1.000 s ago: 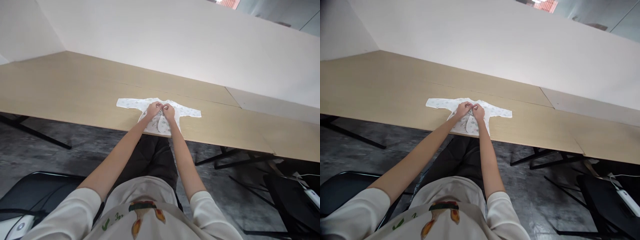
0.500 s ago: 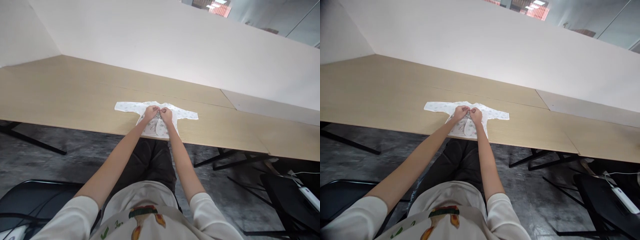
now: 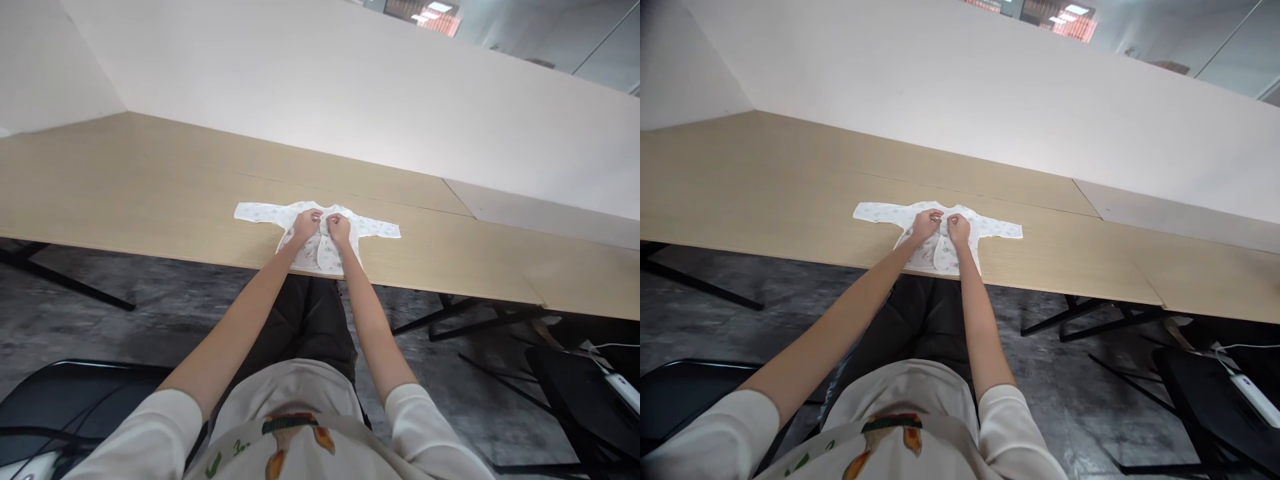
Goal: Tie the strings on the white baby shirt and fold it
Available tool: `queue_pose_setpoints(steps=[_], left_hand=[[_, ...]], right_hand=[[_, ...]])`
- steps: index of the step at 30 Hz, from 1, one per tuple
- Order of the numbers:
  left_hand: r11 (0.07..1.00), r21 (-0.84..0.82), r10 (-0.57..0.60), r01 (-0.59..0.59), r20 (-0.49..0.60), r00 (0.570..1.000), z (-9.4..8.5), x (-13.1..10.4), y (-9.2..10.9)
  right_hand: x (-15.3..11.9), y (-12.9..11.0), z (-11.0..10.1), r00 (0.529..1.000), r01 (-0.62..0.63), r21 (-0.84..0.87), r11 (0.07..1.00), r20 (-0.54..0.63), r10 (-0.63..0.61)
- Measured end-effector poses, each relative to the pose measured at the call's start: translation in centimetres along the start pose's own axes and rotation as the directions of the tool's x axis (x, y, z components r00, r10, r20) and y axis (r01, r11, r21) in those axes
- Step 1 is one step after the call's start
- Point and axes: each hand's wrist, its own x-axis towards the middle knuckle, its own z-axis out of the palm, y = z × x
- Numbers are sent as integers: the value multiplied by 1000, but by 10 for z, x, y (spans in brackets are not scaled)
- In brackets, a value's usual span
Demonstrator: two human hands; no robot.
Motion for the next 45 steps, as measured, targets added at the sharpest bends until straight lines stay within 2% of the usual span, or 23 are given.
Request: queue_pose_setpoints(steps=[2, 6, 9, 12, 14, 19, 23, 27, 32, 40, 45], left_hand=[[998, 60, 15, -18, 48, 999, -3, -1, 3], [988, 87, 107, -125, 188, 976, -15, -7, 5], [974, 176, 102, -145, 232, 967, -21, -15, 6], [947, 283, 94, -153, 212, 973, -21, -25, 8], [930, 319, 130, -181, 175, 976, -18, -30, 8], [917, 307, 206, -255, 184, 961, -17, -33, 3], [947, 254, 168, -198, 135, 977, -21, -32, -1], [945, 282, 136, -164, 118, 984, -22, -33, 2], [912, 343, 184, -225, 150, 972, -22, -35, 5], [896, 332, 245, -295, 184, 952, -21, -34, 7], [899, 342, 224, -274, 179, 958, -19, -33, 7]], right_hand=[[1, -1, -1, 1000, 17, -43, 999, 0, -17], [-1, -7, -5, 997, 62, -125, 990, 50, -57], [-10, -10, -11, 992, 102, -166, 981, 97, -86], [-23, -10, -17, 982, 176, -179, 968, 103, -160], [-30, -9, -18, 975, 213, -191, 958, 102, -196], [-30, -8, -14, 972, 228, -203, 952, 102, -211], [-28, -8, -13, 972, 229, -239, 944, 105, -209], [-28, -7, -14, 964, 258, -251, 933, 125, -232], [-26, -4, -15, 976, 203, -177, 963, 114, -185], [-25, -3, -17, 983, 147, -109, 983, 126, -133], [-27, -5, -20, 982, 154, -117, 981, 129, -139]])
